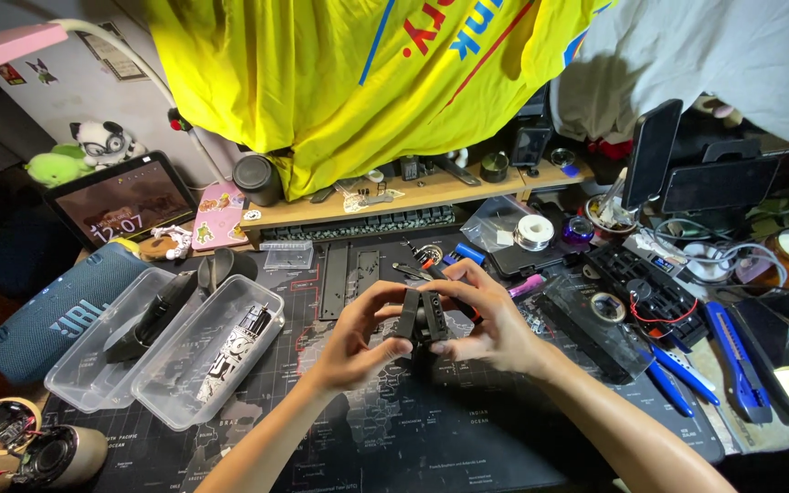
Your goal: Disassembling a small electronic device using a screwdriver and manipulating internal components
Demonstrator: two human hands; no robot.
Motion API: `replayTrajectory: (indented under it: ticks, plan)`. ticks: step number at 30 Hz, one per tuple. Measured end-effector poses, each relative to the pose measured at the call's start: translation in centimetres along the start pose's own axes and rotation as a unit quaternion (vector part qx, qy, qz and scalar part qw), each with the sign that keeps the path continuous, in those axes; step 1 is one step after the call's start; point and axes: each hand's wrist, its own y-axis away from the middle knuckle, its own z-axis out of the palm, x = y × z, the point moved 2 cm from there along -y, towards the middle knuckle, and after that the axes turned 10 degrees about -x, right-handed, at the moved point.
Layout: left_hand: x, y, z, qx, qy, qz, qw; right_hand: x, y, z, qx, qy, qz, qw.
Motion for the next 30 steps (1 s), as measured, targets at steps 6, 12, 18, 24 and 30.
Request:
replayTrajectory:
  ticks: [6,12,18,24,30]
  plan:
    - [2.0,0.0,-0.1,0.056,-0.256,0.051,0.964,-1.3,-1.1,-0.8,-0.049,0.046,0.01,0.998]
    - [2.9,-0.2,0.9,0.108,-0.414,0.025,0.904,-1.1,-1.5,-1.2,-0.085,0.031,0.064,0.994]
    - [2.6,-0.3,1.6,0.087,-0.446,-0.035,0.89,-1.4,-1.9,-2.1,-0.158,-0.004,0.081,0.984]
    - [0.4,0.1,0.8,0.111,-0.21,-0.081,0.968,0.5,-1.7,-3.9,-0.03,-0.004,0.045,0.999]
    - [-6.3,3.7,1.0,0.261,0.311,-0.235,0.883,0.9,-1.1,-3.6,0.092,-0.037,0.052,0.994]
